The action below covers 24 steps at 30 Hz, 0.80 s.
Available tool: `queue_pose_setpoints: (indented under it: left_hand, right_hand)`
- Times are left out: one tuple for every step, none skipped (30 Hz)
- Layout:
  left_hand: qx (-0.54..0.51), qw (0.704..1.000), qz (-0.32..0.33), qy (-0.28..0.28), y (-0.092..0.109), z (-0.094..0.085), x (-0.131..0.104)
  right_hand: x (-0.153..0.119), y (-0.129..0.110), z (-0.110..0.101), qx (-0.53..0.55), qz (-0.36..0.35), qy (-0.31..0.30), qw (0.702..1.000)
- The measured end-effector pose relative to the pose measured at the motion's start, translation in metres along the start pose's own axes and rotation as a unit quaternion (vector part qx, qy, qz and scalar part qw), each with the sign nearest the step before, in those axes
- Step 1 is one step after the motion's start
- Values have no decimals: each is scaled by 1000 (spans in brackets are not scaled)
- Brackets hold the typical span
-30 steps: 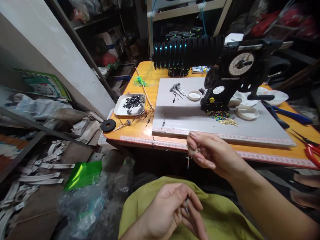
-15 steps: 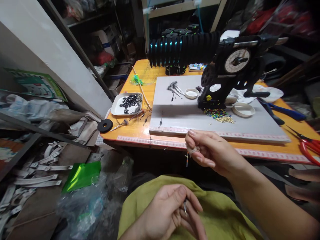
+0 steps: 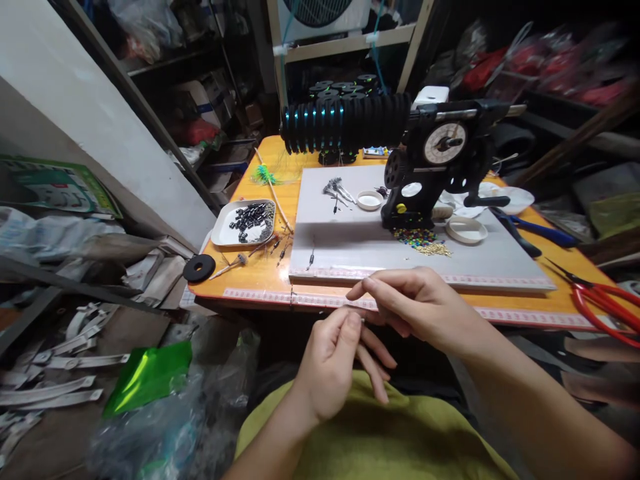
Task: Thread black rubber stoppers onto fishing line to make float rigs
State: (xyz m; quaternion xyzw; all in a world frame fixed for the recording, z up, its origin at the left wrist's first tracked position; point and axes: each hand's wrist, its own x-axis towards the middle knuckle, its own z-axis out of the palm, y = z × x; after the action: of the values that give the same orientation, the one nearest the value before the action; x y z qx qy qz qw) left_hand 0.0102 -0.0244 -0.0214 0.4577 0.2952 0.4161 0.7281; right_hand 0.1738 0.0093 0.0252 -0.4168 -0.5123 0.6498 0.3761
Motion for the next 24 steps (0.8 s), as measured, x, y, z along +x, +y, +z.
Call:
queue_pose_setpoints:
  left_hand:
    - [1, 1000, -7, 2, 0, 0, 0]
    - [-10, 1000, -13, 4, -1, -1, 0]
    - [-31, 999, -16, 6, -2, -2, -1]
    - [-55, 998, -17, 6, -4, -2, -1]
    - [-80, 997, -17, 4, -7, -2, -2]
    - [-105, 994, -16, 1, -11, -2, -2]
    - [-127, 992, -13, -3, -15, -1, -3]
    - [-145, 989, -10, -4, -19, 1, -5]
    - [-161, 987, -8, 0, -23, 2, -6]
    - [-179, 984, -5, 5, -26, 4, -9]
    - [-196, 980, -3, 11, -28, 6, -11]
    - [-213, 977, -2, 16, -30, 7, -14]
    - [-227, 974, -2, 21, -31, 8, -17]
    - [-241, 970, -3, 25, -31, 9, -20]
    - [-253, 967, -5, 27, -32, 10, -23]
    - [-262, 965, -6, 31, -32, 10, -26]
    - [-273, 962, -7, 34, -33, 10, -29]
    - [-285, 958, -8, 35, -35, 10, -33]
    - [-300, 953, -9, 34, -38, 11, -36]
    - [-317, 948, -10, 30, -41, 11, -38]
    - [-333, 942, -11, 25, -44, 12, -41]
    - [-348, 937, -13, 20, -46, 12, -44]
    - [-359, 933, -16, 16, -49, 13, -46]
    - [-366, 931, -17, 14, -50, 13, -47]
  right_hand:
    - [0, 0, 0, 13, 7, -3, 1000]
    - [0, 1, 0, 29, 15, -9, 999]
    - [1, 1, 0, 49, 26, -19, 998]
    - [1, 1, 1, 73, 39, -31, 996]
    - [2, 2, 2, 101, 52, -44, 993]
    - [3, 2, 4, 130, 65, -54, 988]
    - [4, 2, 7, 159, 77, -60, 982]
    - [5, 3, 9, 187, 87, -61, 977]
    - [6, 3, 13, 212, 93, -58, 971]
    - [7, 4, 16, 234, 97, -53, 966]
    - [8, 5, 19, 252, 100, -49, 961]
    - [9, 5, 23, 267, 101, -46, 957]
    - [10, 6, 25, 280, 101, -44, 954]
    - [11, 7, 28, 291, 102, -43, 950]
    - [11, 8, 30, 300, 103, -42, 947]
    - [12, 8, 32, 308, 103, -42, 945]
    - [12, 9, 34, 314, 103, -41, 943]
    - [13, 8, 35, 320, 102, -39, 941]
    - [13, 8, 36, 326, 99, -35, 940]
    - [13, 7, 36, 331, 95, -30, 938]
    - [13, 5, 36, 334, 90, -25, 938]
    - [13, 4, 36, 335, 87, -20, 938]
    - [12, 3, 35, 335, 85, -18, 938]
    - [12, 2, 34, 334, 84, -17, 939]
